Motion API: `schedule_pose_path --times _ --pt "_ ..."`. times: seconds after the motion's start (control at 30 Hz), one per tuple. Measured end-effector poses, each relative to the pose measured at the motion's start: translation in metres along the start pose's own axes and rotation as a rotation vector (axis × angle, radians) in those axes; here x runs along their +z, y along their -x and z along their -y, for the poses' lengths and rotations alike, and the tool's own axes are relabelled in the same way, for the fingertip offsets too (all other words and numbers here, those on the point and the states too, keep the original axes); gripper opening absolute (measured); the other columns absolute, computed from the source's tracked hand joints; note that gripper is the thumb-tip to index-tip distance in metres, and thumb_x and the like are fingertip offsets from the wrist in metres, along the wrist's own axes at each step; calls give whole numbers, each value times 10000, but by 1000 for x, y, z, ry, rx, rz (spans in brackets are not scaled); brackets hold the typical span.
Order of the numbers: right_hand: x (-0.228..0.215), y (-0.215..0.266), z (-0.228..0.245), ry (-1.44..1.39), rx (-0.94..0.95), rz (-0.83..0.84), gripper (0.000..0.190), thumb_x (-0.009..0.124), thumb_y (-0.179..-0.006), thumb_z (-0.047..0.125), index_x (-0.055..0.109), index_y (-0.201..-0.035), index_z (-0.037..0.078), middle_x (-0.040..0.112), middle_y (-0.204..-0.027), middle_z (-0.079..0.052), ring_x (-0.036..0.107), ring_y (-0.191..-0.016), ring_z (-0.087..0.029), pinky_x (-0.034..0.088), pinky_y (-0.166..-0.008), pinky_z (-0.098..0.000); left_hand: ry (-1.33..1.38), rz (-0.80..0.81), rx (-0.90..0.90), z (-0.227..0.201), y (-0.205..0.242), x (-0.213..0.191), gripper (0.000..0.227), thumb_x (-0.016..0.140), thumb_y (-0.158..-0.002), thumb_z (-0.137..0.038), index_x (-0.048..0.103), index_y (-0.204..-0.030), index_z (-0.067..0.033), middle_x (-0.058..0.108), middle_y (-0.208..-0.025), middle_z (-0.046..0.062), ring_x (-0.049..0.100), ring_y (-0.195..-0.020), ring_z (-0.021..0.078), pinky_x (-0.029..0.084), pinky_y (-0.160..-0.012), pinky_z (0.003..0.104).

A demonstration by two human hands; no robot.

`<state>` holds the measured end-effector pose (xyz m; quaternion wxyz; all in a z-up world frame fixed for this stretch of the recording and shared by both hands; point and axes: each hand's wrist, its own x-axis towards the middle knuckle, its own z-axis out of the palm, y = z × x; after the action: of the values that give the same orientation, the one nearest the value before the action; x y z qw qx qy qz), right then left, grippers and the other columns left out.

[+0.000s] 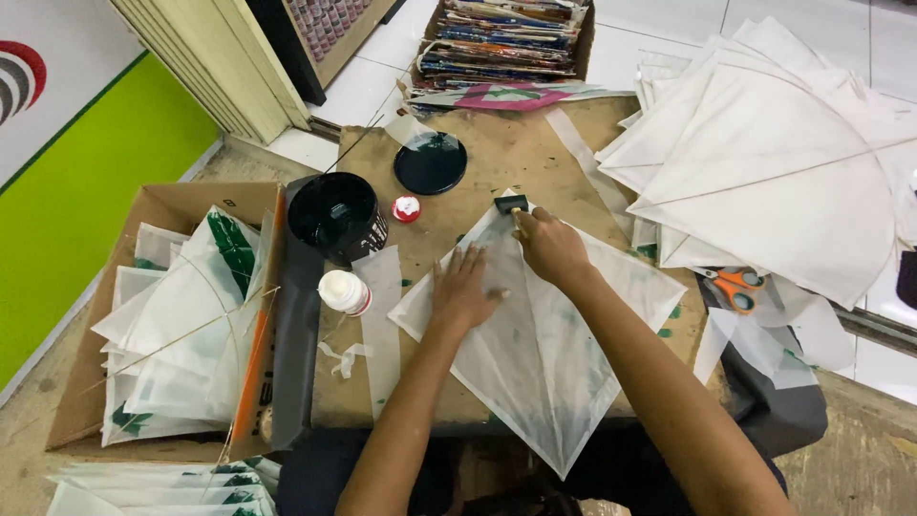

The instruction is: Painting a green stripe on white kites using a brush and green paint.

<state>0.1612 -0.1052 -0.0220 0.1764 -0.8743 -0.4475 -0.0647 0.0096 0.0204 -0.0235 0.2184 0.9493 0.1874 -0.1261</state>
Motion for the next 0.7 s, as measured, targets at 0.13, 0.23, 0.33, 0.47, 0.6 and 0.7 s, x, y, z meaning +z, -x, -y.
schedule_pose_path --times 0.13,0.23,0.33,0.47,0.6,0.7 --pt "2 -19 -5 30 4 22 282 764 -879 156 755 -1151 83 703 -915 -122 745 -789 -327 621 -660 -421 1 -17 14 -2 1 1 873 548 -944 -550 209 -1635 -139 185 -1710 133 121 -1585 326 29 -1239 651" --pt "11 -36 -17 31 61 107 251 722 -891 176 759 -1115 70 707 -910 -139 746 -811 -360 618 -705 -462 4 -28 16 -2 3 2 886 560 -937 -559 219 -1629 -124 201 -1705 133 130 -1583 322 35 -1237 659" --pt "27 -56 -32 78 99 154 259 720 -884 218 709 -1035 8 705 -886 -170 755 -827 -376 621 -702 -480 7 -66 26 -2 3 0 920 607 -906 -573 243 -1614 -113 234 -1693 142 162 -1573 338 49 -1232 682" --pt "9 -61 -23 79 169 370 262 676 -873 253 743 -1010 39 749 -937 -188 753 -935 -413 607 -805 -517 8 -69 7 -4 3 0 919 625 -903 -562 256 -1609 -105 248 -1691 127 168 -1573 326 44 -1232 676" --pt "-1 -60 -19 95 187 430 289 628 -885 270 775 -1056 90 764 -981 -198 752 -965 -413 604 -833 -511 -27 -56 -2 -2 -2 5 925 611 -903 -581 240 -1616 -123 231 -1699 106 154 -1575 311 40 -1234 681" --pt "-9 -56 -11 104 169 477 317 612 -888 273 775 -1097 100 764 -1017 -201 748 -1003 -403 600 -861 -498 -18 -54 -15 -8 5 -3 914 616 -912 -570 247 -1611 -112 231 -1698 111 162 -1574 316 45 -1237 673"
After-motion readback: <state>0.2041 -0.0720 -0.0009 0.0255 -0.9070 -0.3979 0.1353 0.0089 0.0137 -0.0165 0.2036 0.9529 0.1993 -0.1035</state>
